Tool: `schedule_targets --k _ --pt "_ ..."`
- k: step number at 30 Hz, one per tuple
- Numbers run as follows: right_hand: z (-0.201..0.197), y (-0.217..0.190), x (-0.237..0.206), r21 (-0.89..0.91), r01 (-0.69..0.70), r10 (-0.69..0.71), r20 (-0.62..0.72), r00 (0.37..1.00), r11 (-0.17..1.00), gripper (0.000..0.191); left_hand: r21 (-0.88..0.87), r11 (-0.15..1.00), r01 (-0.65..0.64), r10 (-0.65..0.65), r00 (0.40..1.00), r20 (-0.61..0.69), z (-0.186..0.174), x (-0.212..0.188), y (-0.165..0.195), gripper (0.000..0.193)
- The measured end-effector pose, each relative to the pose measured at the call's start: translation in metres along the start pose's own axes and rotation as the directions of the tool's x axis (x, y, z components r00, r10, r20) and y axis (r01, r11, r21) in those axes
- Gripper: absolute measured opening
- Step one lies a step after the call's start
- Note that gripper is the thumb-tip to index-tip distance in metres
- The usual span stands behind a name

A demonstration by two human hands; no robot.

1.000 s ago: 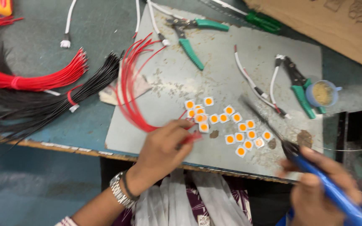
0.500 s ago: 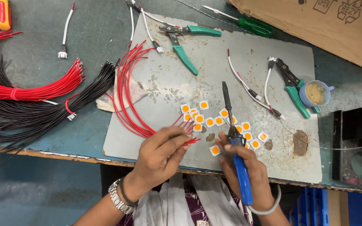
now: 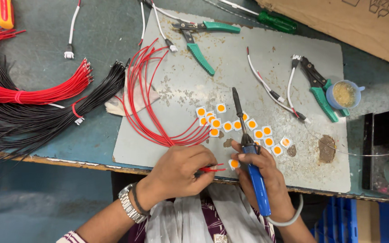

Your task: The person applies flux to red wires, then uses a soldering iron to attach the wires to multiple surface-mount LEDs on a workbench. The person handles red and black wires and several LEDs, using a soldering iron and a small container of flux.

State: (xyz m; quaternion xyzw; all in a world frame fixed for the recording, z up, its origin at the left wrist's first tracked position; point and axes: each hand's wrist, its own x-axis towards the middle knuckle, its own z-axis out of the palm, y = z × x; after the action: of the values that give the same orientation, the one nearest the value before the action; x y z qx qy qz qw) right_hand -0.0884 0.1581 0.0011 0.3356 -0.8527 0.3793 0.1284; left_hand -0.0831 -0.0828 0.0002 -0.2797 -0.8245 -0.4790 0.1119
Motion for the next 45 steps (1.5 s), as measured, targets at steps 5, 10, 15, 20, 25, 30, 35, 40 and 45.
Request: schedule_targets --k 5,10,15,20,25,30,35,40,45 --pt "0.005 -0.006 0.004 0.046 -0.046 0.049 -0.069 0.996 0.998 0.054 0.084 0.993 -0.085 0.079 0.994 0.072 0.007 0.001 0.000 0.014" --pt "0.003 -0.010 0.003 0.040 -0.127 0.129 -0.049 0.990 0.991 0.046 0.283 0.948 -0.145 0.110 0.984 0.137 0.012 -0.001 0.000 0.024" --pt "0.005 -0.005 -0.004 0.046 -0.109 0.112 -0.071 0.991 0.993 0.042 0.337 0.929 -0.153 0.109 0.983 0.145 0.015 -0.002 -0.001 0.029" --pt "-0.003 -0.001 -0.024 0.224 -0.147 0.195 -0.210 0.958 0.963 0.026 0.318 0.937 -0.146 0.094 0.980 0.175 0.012 0.000 -0.001 0.030" --pt "-0.039 0.007 -0.050 0.370 -0.135 0.280 -0.376 0.883 0.919 0.025 0.266 0.951 -0.159 0.110 0.976 0.190 0.010 0.003 -0.002 0.037" --pt "-0.064 0.003 -0.057 0.455 -0.177 0.405 -0.472 0.783 0.873 0.026 0.262 0.954 -0.148 0.087 0.969 0.230 0.010 0.005 -0.005 0.037" --pt "-0.085 -0.020 -0.050 0.237 -0.501 0.554 -0.327 0.765 0.832 0.015 0.244 0.959 -0.142 0.084 0.969 0.234 0.008 0.004 -0.005 0.035" --pt "-0.094 -0.023 -0.037 0.105 -0.469 0.480 -0.174 0.860 0.877 0.018 0.248 0.955 -0.163 0.110 0.970 0.216 0.008 0.004 -0.004 0.033" --pt "-0.092 -0.018 -0.030 0.067 -0.439 0.444 -0.126 0.887 0.896 0.022 0.262 0.949 -0.178 0.120 0.967 0.223 0.009 0.004 -0.006 0.033"
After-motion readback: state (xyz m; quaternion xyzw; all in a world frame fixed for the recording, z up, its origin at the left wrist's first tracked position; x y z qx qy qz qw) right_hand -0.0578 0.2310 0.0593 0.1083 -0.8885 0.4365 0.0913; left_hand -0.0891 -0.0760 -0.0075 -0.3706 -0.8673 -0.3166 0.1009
